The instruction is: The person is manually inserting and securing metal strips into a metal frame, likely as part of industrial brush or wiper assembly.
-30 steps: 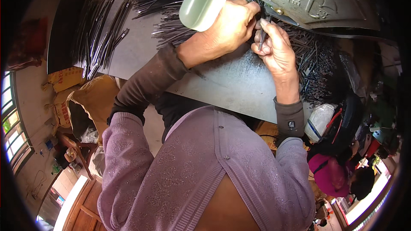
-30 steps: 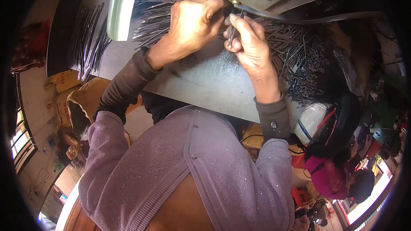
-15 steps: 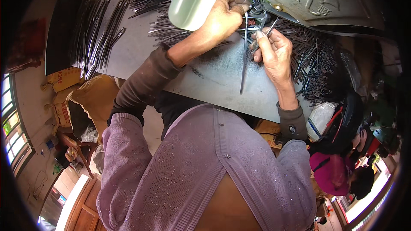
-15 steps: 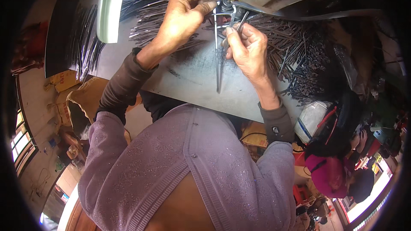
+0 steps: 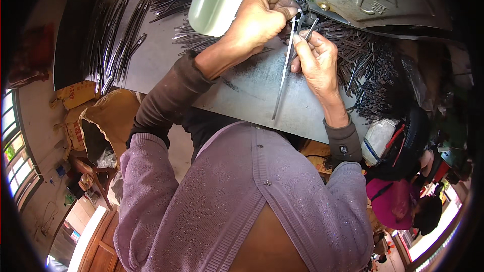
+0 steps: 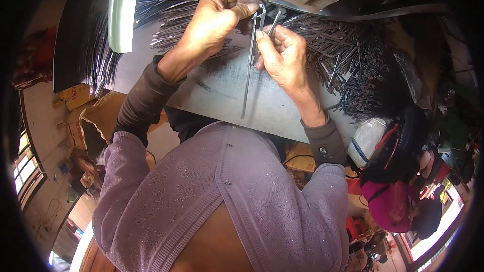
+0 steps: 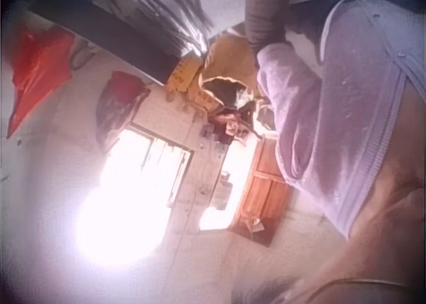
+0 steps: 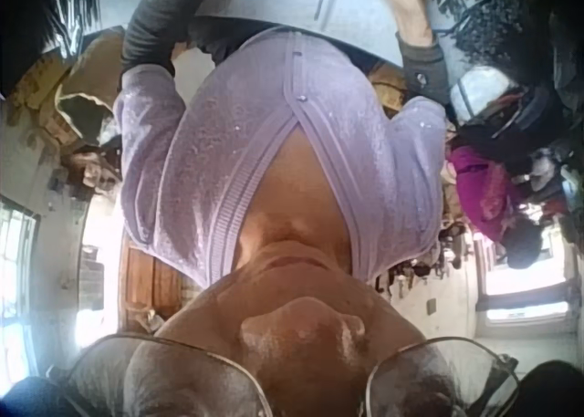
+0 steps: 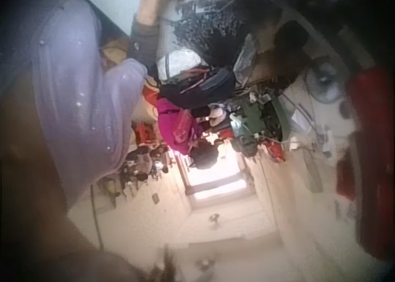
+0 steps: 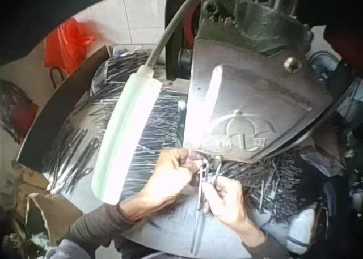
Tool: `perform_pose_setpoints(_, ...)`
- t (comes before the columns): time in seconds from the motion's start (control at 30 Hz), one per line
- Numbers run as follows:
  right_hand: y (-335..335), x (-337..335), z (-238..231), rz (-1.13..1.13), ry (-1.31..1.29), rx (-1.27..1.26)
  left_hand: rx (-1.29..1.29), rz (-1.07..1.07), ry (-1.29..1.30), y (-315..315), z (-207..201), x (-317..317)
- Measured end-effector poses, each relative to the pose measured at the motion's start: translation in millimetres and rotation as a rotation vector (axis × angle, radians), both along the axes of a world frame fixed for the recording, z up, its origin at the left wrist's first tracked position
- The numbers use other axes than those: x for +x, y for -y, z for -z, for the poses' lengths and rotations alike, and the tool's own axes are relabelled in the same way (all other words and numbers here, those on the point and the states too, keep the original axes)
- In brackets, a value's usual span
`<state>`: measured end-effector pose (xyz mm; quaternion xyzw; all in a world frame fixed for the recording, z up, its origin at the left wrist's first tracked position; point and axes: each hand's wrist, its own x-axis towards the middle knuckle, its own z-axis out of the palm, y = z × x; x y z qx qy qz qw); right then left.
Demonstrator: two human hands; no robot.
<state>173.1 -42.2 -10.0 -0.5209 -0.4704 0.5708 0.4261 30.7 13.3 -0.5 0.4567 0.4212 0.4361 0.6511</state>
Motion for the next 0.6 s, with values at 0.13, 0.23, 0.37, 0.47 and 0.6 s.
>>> perform_pose_setpoints(0.13, -2.3, 2.1, -3.9, -0.019, -0.027, 0.003, 0.133, -0.002, -0.043, -2.2, 1.9, 1.5)
perform_pose_setpoints(0.23, -6.4, 2.6, -1.9, 0.003, -0.073, -0.028, 0.203, -0.044, -0.074, -5.3, 0.7, 5.1)
perform_pose_setpoints(0.37, -12.7, 4.9, -3.4, 0.006, -0.149, -0.044, 0.211, -0.086, -0.08, -12.0, 4.8, 8.7)
perform_pose_setpoints(0.47, -12.9, 3.9, 4.4, 0.005, -0.097, 0.024, 0.187, -0.047, -0.126, -13.2, 4.3, 6.4)
perform_pose_setpoints(0.6, -10.2, -0.2, 7.7, 0.05, -0.04, 0.053, 0.197, -0.065, -0.131, -10.0, 2.0, 6.4)
